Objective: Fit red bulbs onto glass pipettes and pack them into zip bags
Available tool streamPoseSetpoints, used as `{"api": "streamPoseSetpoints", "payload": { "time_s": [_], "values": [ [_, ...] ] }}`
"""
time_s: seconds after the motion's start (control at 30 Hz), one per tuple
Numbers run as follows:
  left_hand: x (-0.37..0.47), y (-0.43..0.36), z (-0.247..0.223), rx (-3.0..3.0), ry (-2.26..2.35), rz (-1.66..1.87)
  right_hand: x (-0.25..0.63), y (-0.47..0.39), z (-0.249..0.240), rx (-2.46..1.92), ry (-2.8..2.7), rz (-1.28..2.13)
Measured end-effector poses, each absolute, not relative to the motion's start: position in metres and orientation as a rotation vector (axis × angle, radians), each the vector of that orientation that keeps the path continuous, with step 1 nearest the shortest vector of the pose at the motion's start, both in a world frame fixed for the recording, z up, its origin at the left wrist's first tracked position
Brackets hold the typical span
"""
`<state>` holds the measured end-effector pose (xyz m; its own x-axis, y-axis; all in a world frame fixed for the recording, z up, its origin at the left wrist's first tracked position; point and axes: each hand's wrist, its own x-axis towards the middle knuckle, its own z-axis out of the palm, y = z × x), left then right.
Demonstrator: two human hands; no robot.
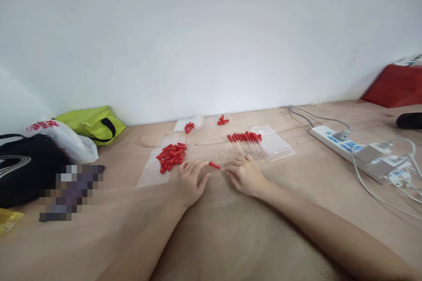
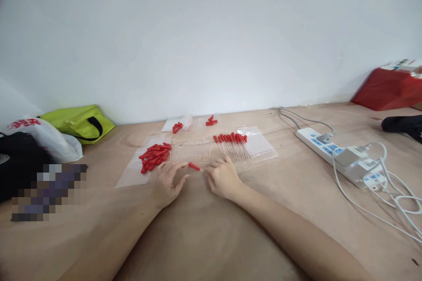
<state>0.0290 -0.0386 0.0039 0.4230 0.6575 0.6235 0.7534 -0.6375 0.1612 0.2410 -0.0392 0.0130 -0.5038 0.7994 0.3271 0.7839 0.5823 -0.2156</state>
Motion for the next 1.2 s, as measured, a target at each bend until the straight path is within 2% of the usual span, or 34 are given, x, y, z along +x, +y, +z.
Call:
{"api": "streamPoseSetpoints", "payload": {
  "time_s": [0.23,0.4,0.83,1.0,1.2],
  "values": [
    [0.025,-0.035,-0.005,-2.698,-1.481,-0.902,0.273,0.017,0.010,-1.901,-1.768,0.064],
    [0.026,-0.035,-0.003,-2.754,-1.479,-0.852,0.268,0.037,0.005,-2.095,-1.688,0.057],
    [0.028,-0.036,-0.004,-2.722,-1.539,-0.827,0.250,0.036,0.007,-2.013,-1.782,-0.043],
    [0.015,-0.027,0.001,-2.288,-1.768,-0.837,0.227,0.038,0.009,-2.049,-1.875,-0.031],
    [-0.009,-0.012,0.009,-2.014,-1.917,-0.587,0.215,0.042,0.011,-2.163,-1.877,0.042]
  ]
}}
